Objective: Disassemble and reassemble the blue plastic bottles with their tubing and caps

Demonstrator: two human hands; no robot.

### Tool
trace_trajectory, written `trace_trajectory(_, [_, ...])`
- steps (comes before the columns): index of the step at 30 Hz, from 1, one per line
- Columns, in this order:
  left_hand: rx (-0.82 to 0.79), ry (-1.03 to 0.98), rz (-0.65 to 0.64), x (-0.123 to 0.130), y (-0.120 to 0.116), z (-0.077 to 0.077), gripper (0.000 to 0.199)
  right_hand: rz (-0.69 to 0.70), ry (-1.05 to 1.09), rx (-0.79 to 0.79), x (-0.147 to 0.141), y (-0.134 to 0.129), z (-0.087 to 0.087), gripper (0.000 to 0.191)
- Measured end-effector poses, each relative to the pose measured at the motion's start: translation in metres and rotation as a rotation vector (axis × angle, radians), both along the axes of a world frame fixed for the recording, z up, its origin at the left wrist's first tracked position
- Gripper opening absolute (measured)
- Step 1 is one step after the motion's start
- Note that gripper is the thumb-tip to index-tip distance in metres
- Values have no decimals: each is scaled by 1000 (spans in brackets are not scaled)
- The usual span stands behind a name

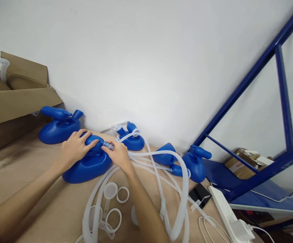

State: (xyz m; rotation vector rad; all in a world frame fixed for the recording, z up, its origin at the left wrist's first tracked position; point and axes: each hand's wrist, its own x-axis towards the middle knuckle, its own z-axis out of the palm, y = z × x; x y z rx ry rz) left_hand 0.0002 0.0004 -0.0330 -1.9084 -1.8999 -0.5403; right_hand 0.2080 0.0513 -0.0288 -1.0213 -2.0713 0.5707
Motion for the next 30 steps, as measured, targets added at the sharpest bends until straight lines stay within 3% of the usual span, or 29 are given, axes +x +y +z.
trace_trajectory(6, [10,2,3,0,0,0,37,65,60,-94,-1,8,-3,32])
trace_trajectory(14, [90,-134,25,3,1,0,45,84,-55,41,8,4,5,25])
trace_trajectory(20, [84,-112,36,3,1,2,45,34,-138,216,6,4,-10,23])
trace_trajectory(26, [68,-147,26,3,1,4,47,12,-175,546,2,11,-27,21])
trace_trajectory(30, [60,-173,38,5,1,5,47,20,-211,602,2,16,-30,24])
